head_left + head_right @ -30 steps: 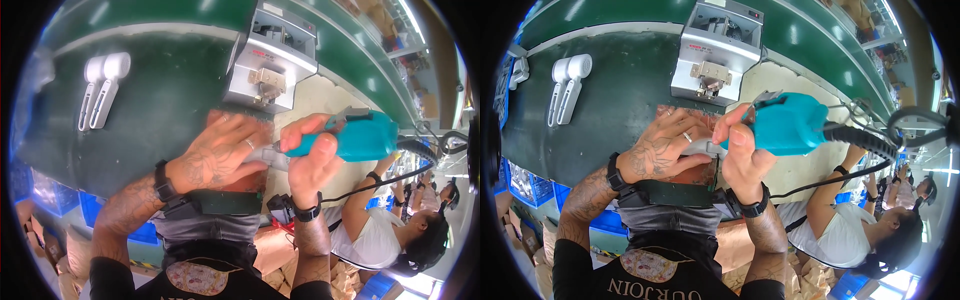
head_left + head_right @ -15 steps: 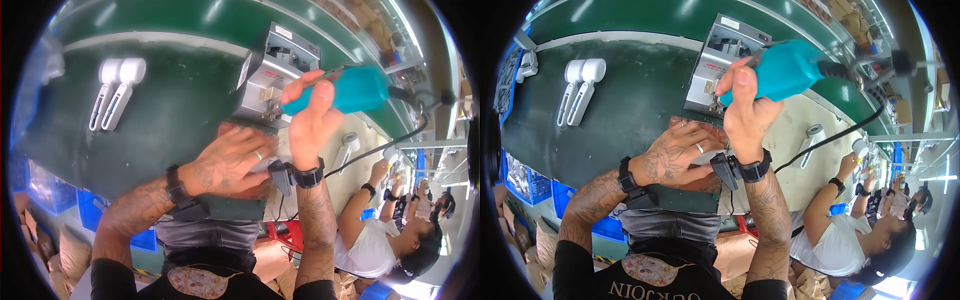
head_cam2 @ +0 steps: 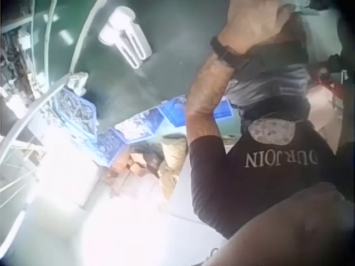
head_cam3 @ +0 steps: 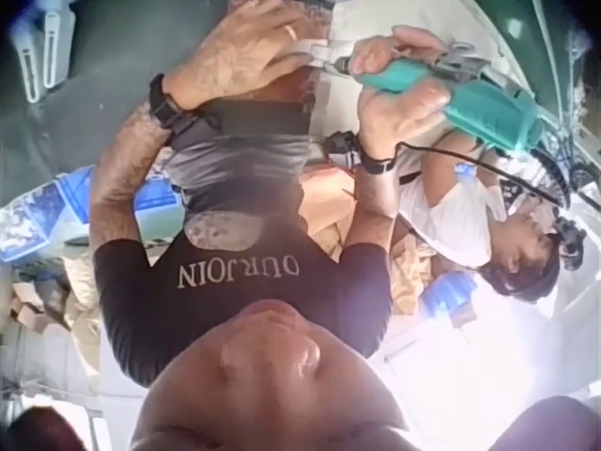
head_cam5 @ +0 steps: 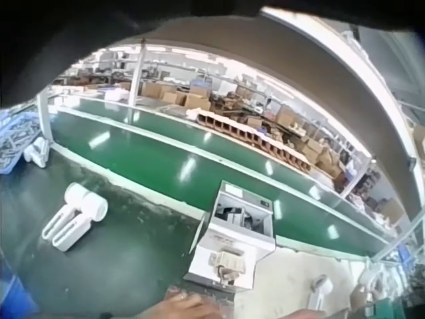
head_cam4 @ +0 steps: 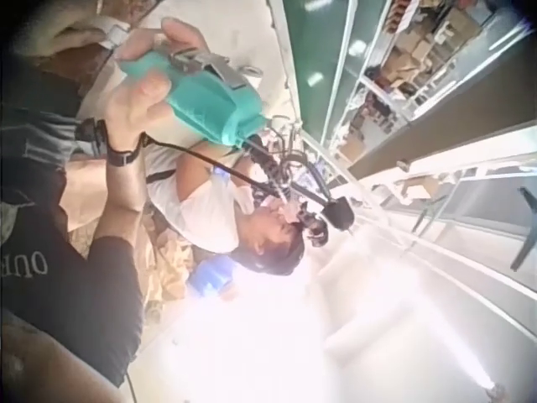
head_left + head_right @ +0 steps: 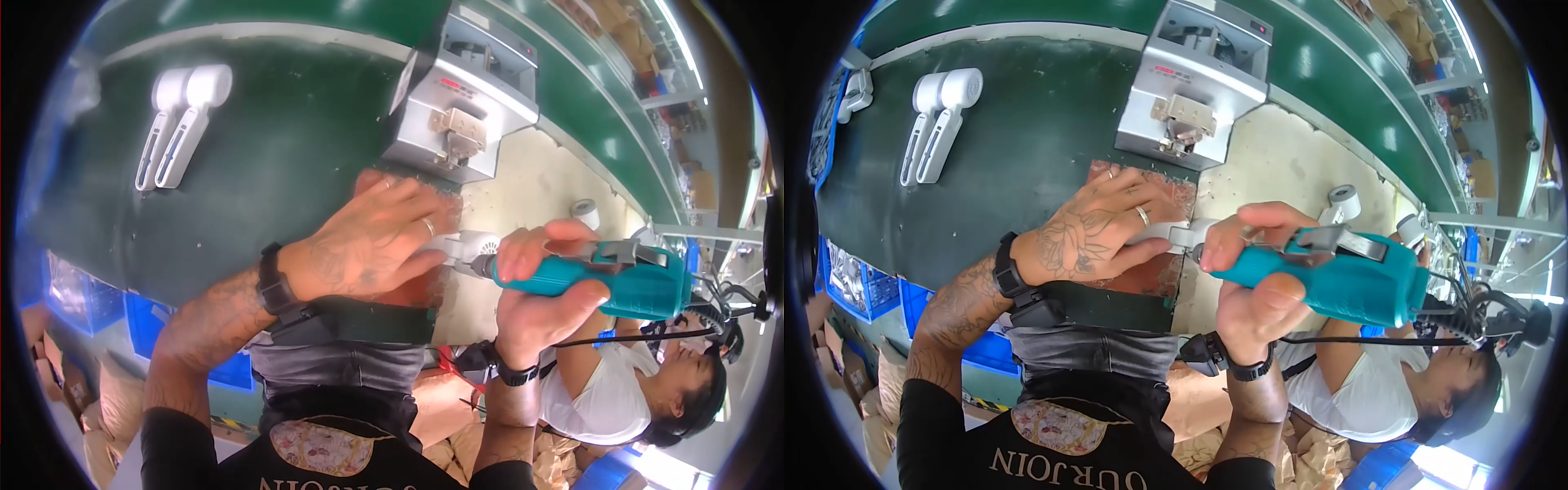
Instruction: The person picks up a handheld fan, uses an electric screwdriver on it, and then uses a thin metal tool to pry at the casing. They place the fan aside, move a row of fans, and pick up another fan to repeat the process.
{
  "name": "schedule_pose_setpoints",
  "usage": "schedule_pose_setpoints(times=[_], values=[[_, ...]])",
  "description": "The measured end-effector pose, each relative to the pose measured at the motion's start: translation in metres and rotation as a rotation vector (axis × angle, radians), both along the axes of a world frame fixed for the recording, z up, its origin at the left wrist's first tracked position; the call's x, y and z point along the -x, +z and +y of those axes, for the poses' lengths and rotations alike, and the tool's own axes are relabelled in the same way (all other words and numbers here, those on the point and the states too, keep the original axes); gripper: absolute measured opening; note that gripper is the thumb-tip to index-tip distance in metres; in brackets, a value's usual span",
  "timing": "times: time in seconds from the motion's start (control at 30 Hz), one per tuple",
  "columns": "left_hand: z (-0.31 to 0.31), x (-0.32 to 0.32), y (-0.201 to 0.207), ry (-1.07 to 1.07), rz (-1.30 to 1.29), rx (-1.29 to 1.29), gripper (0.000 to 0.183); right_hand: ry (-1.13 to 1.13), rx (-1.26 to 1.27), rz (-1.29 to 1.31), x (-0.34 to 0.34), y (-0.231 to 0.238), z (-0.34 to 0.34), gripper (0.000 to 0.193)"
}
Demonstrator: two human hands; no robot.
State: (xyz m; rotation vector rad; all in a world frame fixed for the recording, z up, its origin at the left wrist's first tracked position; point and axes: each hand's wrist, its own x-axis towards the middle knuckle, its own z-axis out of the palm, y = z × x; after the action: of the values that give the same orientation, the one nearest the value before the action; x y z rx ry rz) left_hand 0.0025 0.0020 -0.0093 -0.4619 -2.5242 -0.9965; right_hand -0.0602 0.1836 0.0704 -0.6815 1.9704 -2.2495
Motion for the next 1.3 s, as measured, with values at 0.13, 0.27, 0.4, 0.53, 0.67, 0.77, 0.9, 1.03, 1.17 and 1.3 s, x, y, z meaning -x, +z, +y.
schedule_pose_setpoints(times=[0.13,0.27,0.4,0.53,0.67,0.77,0.9,1.03,1.17,1.3], values=[[-0.001,-0.003,0.001,0.021,-0.086,0.019,0.036,0.016,0.032,-0.086,-0.002,-0.007,0.002,0.094],[0.001,-0.002,0.003,0.019,-0.079,0.017,0.035,0.033,-0.03,-0.031,-0.001,-0.009,0.002,0.089],[0.002,-0.002,0.002,0.019,-0.103,0.012,0.035,0.028,-0.1,0.006,0.0,-0.01,0.003,0.088],[0.003,-0.001,0.007,0.037,-0.082,0.024,0.036,-0.001,0.074,-0.042,-0.001,-0.004,0.009,0.093],[0.003,-0.004,0.004,0.028,-0.074,-0.02,0.035,0.004,0.009,-0.098,-0.003,-0.006,0.005,0.093],[0.004,-0.003,0.003,0.013,-0.122,-0.002,0.034,0.08,-0.082,-0.028,-0.001,-0.014,0.004,0.084],[0.002,0.0,-0.002,-0.027,-0.093,0.039,0.049,0.126,-0.03,-0.053,0.001,-0.021,0.002,0.075],[-0.001,0.007,0.003,0.015,-0.094,0.104,0.046,0.126,0.028,-0.035,0.004,-0.021,-0.006,0.065],[0.003,0.008,0.018,0.031,-0.098,0.1,0.043,0.098,0.057,0.053,0.006,-0.017,-0.003,0.059],[0.002,0.001,0.017,-0.028,-0.039,0.115,0.047,0.063,-0.03,0.136,0.0,-0.036,0.009,0.051]])
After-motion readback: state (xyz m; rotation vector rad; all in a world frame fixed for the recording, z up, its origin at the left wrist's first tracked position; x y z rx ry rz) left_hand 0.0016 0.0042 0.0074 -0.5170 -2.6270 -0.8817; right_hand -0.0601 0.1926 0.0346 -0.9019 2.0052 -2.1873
